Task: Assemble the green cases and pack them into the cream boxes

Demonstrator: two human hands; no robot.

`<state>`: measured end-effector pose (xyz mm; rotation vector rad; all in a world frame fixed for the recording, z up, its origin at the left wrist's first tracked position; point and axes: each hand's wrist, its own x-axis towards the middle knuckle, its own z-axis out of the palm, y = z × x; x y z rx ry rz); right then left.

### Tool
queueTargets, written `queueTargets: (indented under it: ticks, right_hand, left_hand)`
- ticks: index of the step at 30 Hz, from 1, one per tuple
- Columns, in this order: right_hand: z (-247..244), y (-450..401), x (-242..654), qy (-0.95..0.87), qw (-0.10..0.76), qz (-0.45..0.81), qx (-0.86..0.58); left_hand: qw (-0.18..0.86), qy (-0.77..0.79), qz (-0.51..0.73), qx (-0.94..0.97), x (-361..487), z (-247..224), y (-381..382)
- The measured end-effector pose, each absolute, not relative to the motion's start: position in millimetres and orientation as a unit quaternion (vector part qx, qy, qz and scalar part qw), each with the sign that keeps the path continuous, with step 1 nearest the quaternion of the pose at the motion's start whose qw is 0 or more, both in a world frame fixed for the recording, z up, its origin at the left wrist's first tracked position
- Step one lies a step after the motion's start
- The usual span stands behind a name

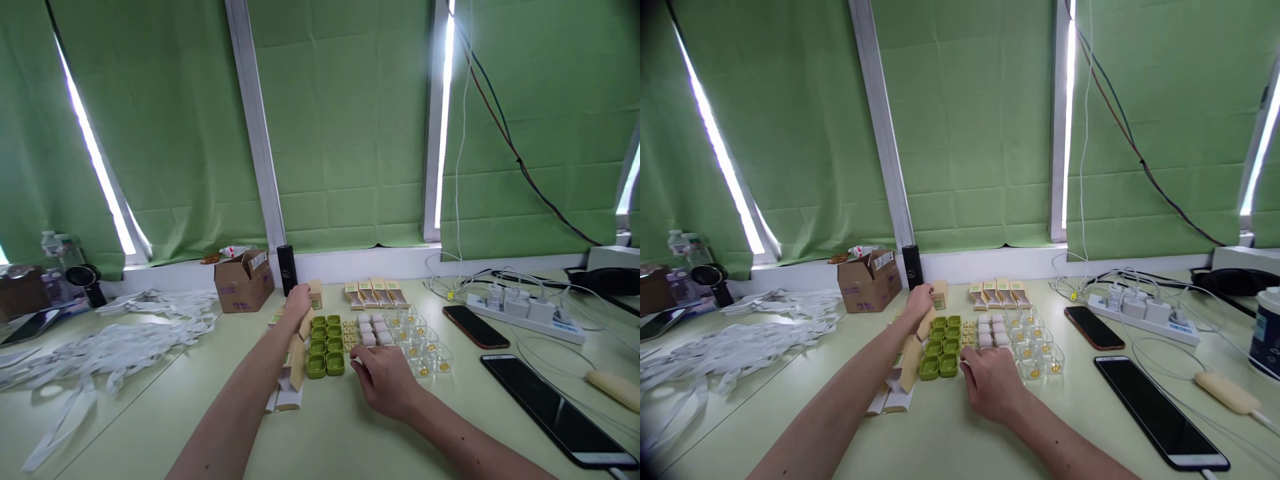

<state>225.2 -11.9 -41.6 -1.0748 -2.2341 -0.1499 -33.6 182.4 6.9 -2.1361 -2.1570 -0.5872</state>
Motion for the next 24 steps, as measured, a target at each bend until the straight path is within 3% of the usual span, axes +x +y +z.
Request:
queueTargets:
  ticks: [8, 15, 24]
  right_hand:
    - [-41, -10, 230, -0.851, 0.325, -0.062, -0.408]
    - [-40, -13, 229, -0.855, 0.286, -0.064, -0.428]
    - [-36, -24, 223, -0.892, 0.222, -0.019, -0.393]
  left_hand:
    - [0.024, -0.666, -0.287, -0.688, -29, 39, 152]
    - [0.018, -0.572, -0.367, -0.734, -10, 67, 71]
    - [0.088, -0.487, -0.296, -0.817, 11, 35, -10]
